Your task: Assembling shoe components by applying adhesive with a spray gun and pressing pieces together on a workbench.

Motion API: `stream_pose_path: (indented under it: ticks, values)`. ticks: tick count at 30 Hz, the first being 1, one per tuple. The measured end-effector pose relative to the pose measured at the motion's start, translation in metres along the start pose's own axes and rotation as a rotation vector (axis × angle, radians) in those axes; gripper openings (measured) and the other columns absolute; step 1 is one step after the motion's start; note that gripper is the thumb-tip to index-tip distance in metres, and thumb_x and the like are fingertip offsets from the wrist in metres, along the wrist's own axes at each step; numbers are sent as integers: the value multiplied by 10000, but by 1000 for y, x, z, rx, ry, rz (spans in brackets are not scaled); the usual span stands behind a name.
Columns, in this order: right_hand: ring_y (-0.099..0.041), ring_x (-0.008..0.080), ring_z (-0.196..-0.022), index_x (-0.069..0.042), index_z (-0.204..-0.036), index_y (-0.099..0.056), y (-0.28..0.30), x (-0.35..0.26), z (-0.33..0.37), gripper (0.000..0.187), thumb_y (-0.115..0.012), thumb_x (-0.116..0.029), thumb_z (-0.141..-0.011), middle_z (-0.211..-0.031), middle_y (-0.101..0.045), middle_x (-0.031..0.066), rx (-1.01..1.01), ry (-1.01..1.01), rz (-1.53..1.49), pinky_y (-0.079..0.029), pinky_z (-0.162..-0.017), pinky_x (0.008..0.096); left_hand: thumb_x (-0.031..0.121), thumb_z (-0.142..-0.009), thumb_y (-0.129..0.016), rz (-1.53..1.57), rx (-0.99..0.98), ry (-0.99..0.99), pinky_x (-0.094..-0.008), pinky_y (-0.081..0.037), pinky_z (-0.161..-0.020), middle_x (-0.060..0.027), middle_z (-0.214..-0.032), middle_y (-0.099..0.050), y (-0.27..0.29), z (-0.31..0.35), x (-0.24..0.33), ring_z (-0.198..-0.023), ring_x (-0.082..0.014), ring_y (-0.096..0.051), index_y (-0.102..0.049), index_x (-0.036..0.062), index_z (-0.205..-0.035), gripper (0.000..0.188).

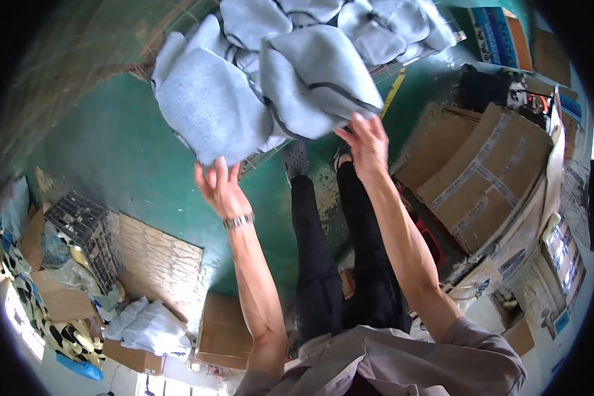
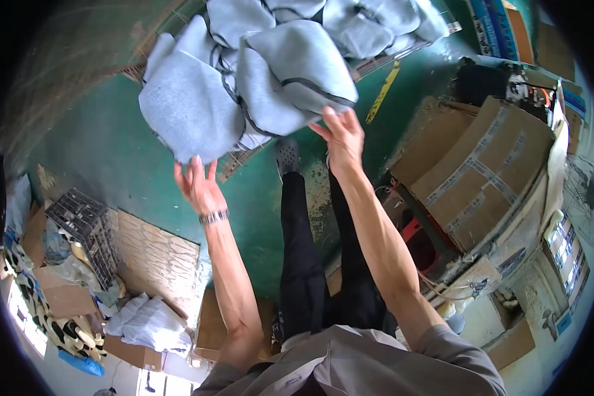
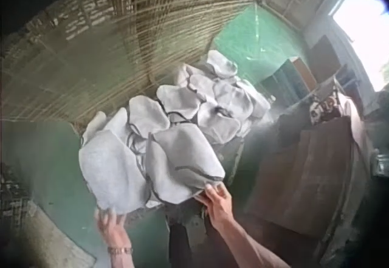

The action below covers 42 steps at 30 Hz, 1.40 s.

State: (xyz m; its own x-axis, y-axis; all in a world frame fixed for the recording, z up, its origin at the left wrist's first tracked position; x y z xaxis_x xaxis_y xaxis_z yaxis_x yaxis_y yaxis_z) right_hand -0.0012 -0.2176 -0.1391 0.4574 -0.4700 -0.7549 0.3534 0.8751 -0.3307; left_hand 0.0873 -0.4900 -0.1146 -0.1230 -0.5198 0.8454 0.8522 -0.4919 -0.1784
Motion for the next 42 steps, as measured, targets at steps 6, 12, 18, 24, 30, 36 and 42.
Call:
stream_pose_path:
  ticks: [6, 12, 18, 24, 30, 36, 42]
  values:
    - [-640, 276, -1044, -9, -1173, -624, 40, 170, -101, 419, -784, -273, -889, -1134, -636, 153, -57, -748, 963, -560, -817, 492, 79, -871, -808, -298, 303, 425, -516, -580, -928, -173, -1404, -573, 120, -141, -183, -1232, -384, -586, -363, 159, -1517, 788]
    - [-723, 364, -921, -37, -1101, -709, 85, 170, -96, 368, -695, -314, -859, -1082, -724, 175, -422, -571, 1847, -590, -860, 489, 92, -846, -836, -255, 296, 381, -513, -631, -843, -204, -1386, -541, 109, -135, -221, -1212, -402, -575, -353, 148, -1503, 817]
    - [-584, 407, -1288, -51, -1443, -521, -86, 228, -25, 562, -631, -201, -913, -1400, -602, 246, -927, -6, 928, -470, -1099, 458, 107, -859, -831, -239, 325, 308, -511, -570, -935, -160, -1354, -600, 146, -141, -188, -1235, -334, -594, -403, 149, -1497, 769]
    - [-468, 364, -1433, -30, -1588, -299, -102, 295, -66, 787, -629, -369, -959, -1582, -432, 228, -886, -350, 1067, -388, -1180, 411, 274, -905, -802, -189, 261, 497, -559, -355, -1167, -160, -1518, -501, 118, -115, -162, -1399, -330, -497, -203, 148, -1637, 954]
    - [-497, 350, -1416, 24, -1575, -319, -74, 282, -92, 725, -580, -362, -1020, -1536, -483, 258, -706, -376, 599, -437, -1147, 427, 401, -963, -734, -327, 398, 283, -517, -344, -1191, -206, -1582, -420, 127, -43, -121, -1488, -389, -362, -233, 66, -1627, 897]
    - [-707, 270, -1072, -37, -1506, -463, -24, 173, -14, 538, -547, -304, -1047, -1301, -672, 183, -361, -709, 335, -601, -889, 419, 558, -1056, -482, -10, -70, 446, -529, -316, -1225, -225, -1596, -400, 119, 35, -36, -1496, -361, -370, -239, -14, -1603, 829]
    - [-586, 110, -619, -76, -1025, -662, 175, 63, 83, 309, -585, -374, -1006, -769, -625, 4, -167, -715, 747, -461, -492, 297, 878, -884, -360, 583, -785, 559, -558, -143, -1274, -224, -1709, -141, -41, 105, 88, -1592, -365, -106, -205, 11, -1632, 1155]
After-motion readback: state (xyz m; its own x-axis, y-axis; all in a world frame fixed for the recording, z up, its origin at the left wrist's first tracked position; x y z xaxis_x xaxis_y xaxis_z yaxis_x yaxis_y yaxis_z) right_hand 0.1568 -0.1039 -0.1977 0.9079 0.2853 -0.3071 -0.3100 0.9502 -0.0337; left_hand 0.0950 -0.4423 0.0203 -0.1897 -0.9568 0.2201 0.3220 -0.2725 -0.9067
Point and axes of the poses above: each hand's wrist, its own z-axis away from the middle knuckle, its own y-axis out of the back of the hand, x = y × z, the point moved 1 cm from there along -z, towards the middle knuckle
